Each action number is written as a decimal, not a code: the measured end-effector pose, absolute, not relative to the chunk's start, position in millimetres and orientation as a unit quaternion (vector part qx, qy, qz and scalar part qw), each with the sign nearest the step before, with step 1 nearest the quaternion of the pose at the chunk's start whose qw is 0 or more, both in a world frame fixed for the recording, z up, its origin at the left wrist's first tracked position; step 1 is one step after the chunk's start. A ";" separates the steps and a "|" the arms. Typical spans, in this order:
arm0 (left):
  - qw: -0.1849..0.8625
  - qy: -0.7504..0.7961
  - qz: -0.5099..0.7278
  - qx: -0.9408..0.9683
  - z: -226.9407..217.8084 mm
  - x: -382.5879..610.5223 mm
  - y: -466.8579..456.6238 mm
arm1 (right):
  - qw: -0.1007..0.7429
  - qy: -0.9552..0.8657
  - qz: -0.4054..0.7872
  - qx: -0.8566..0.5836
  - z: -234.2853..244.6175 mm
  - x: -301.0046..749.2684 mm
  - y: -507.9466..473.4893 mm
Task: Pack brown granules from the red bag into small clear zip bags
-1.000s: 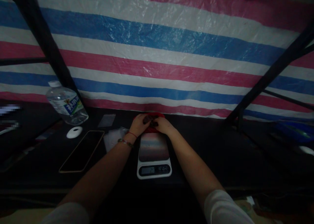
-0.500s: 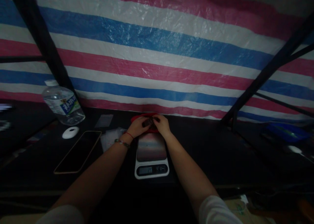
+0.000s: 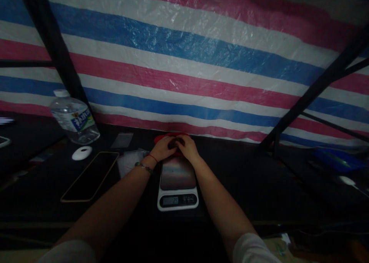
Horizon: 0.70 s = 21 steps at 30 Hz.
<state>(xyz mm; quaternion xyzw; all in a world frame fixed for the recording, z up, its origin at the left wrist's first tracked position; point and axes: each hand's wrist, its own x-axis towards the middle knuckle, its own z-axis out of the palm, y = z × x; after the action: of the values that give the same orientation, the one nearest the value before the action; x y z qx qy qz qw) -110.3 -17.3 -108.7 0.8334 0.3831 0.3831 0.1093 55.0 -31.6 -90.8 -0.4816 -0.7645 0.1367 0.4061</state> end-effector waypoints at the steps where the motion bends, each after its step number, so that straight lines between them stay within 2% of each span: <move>1: 0.108 0.384 0.382 0.834 -109.2 -110.8 -16.8 | 0.405 -0.767 0.136 -0.479 -90.0 55.1 -31.8; 16: 0.135 0.412 0.383 0.816 -111.6 -109.3 -15.0 | 0.394 -0.813 0.138 -0.406 -75.6 48.0 -38.4; 21: 0.143 0.394 0.400 0.815 -113.3 -109.1 -14.2 | 0.418 -0.799 0.091 -0.423 -77.2 54.3 -35.4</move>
<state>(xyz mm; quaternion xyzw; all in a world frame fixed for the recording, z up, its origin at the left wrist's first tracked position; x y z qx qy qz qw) -109.1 -14.2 -113.3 0.8149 0.3945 0.3998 0.1431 54.3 -35.4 -77.2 -0.4227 -0.7991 0.0910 0.4176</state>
